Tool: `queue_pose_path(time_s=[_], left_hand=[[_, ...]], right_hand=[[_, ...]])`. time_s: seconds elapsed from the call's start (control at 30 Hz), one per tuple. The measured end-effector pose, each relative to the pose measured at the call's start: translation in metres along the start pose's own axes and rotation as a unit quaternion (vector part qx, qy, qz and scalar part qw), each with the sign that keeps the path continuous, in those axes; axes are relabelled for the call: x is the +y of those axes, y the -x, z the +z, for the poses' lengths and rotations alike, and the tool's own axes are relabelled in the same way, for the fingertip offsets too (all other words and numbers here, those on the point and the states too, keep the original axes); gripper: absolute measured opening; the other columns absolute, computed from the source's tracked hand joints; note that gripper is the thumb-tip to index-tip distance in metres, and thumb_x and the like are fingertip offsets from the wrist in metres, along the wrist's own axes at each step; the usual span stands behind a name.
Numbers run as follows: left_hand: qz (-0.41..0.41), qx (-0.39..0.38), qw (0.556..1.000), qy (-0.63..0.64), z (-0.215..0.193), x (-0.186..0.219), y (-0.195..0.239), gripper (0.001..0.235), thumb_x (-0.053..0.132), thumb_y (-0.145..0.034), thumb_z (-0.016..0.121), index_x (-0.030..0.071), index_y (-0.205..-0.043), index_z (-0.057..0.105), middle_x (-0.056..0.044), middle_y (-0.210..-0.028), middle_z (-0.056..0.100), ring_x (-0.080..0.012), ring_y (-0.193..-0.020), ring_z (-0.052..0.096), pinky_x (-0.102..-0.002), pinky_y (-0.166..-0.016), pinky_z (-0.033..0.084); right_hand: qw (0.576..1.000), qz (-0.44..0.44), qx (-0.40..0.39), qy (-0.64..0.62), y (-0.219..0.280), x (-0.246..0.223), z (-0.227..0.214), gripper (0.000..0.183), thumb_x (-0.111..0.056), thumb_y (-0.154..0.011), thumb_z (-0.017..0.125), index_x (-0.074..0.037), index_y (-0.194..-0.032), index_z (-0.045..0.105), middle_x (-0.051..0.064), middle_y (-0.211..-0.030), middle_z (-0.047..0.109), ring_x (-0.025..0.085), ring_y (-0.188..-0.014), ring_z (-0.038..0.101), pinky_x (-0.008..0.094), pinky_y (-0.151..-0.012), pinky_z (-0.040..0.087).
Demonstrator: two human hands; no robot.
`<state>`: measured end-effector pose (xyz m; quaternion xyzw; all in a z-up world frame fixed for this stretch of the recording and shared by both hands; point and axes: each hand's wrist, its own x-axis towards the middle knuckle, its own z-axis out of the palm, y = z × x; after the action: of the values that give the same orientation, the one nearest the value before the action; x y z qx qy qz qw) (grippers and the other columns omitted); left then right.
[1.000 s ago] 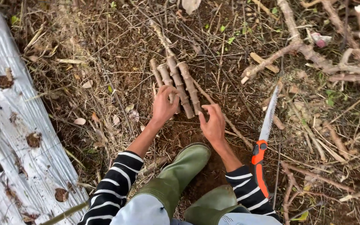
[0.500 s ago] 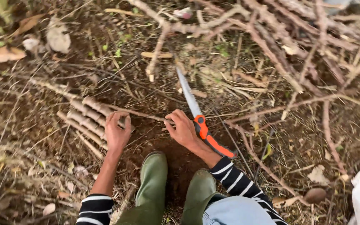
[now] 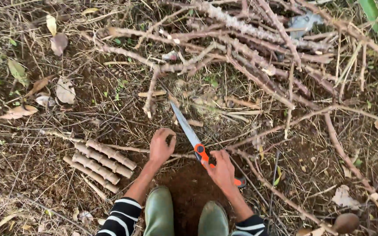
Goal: Using a hand saw to cut thin branches into smaller pieces on the ground.
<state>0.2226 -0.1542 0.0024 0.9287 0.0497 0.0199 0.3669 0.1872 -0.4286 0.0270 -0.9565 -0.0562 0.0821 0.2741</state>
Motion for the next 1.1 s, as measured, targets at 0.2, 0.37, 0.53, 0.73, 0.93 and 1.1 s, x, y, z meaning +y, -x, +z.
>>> queue_pose_path(time_s=[0.2,0.37,0.53,0.73,0.93,1.1], left_hand=[[0.000,0.024,0.998,0.050,0.007,0.009,-0.030,0.017,-0.004,-0.085,0.064,0.005,-0.097,0.072,-0.014,-0.099,0.072,-0.0222,-0.083,0.070,-0.029,-0.070,0.065],[0.003,0.090,0.996,0.017,0.014,-0.023,-0.065,0.016,0.010,-0.090,0.067,0.012,-0.106,0.069,-0.008,-0.099,0.071,-0.0186,-0.087,0.065,-0.030,-0.066,0.057],[0.038,0.214,0.976,0.027,-0.017,-0.018,-0.108,0.022,0.022,-0.097,0.060,0.004,-0.110,0.065,-0.009,-0.099,0.070,-0.0180,-0.091,0.063,-0.033,-0.084,0.052],[-0.127,0.111,0.965,-0.199,-0.011,-0.049,-0.154,0.057,0.031,-0.100,0.051,-0.001,-0.146,0.039,-0.017,-0.124,0.057,-0.0298,-0.110,0.055,-0.047,-0.097,0.048],[-0.143,0.066,0.984,-0.083,-0.021,-0.052,-0.153,0.016,0.010,-0.106,0.044,0.000,-0.117,0.047,-0.017,-0.108,0.053,-0.0155,-0.044,0.047,-0.027,-0.028,0.040],[-0.038,0.128,0.990,-0.037,-0.031,-0.003,-0.086,0.010,0.009,-0.107,0.042,0.001,-0.110,0.048,-0.024,-0.128,0.054,-0.0076,-0.036,0.040,-0.019,-0.023,0.034]], right_hand=[[0.991,-0.098,-0.004,0.094,0.009,0.022,0.047,0.047,-0.054,-0.095,0.059,-0.009,-0.111,0.056,0.008,-0.094,0.049,0.027,-0.081,0.047,0.039,-0.064,0.043],[0.998,-0.056,0.005,0.009,0.011,0.040,0.048,0.045,-0.046,-0.094,0.064,-0.007,-0.117,0.064,0.002,-0.090,0.048,0.018,-0.080,0.047,0.035,-0.075,0.047],[0.993,-0.071,0.084,0.050,0.016,0.056,0.032,0.042,-0.040,-0.093,0.068,-0.008,-0.120,0.065,-0.001,-0.082,0.040,0.015,-0.074,0.037,0.025,-0.062,0.038],[0.975,-0.060,0.167,0.136,0.000,0.060,0.010,0.043,-0.046,-0.093,0.071,-0.006,-0.110,0.069,0.001,-0.079,0.042,0.015,-0.070,0.038,0.027,-0.063,0.034],[0.970,-0.019,0.171,0.170,-0.002,0.076,0.017,0.050,-0.052,-0.093,0.068,-0.007,-0.115,0.070,0.002,-0.084,0.046,0.016,-0.073,0.042,0.028,-0.062,0.038],[0.970,-0.028,0.187,0.153,0.007,0.084,0.014,0.057,-0.058,-0.095,0.060,-0.005,-0.112,0.074,0.003,-0.083,0.045,0.016,-0.071,0.039,0.030,-0.063,0.036]])
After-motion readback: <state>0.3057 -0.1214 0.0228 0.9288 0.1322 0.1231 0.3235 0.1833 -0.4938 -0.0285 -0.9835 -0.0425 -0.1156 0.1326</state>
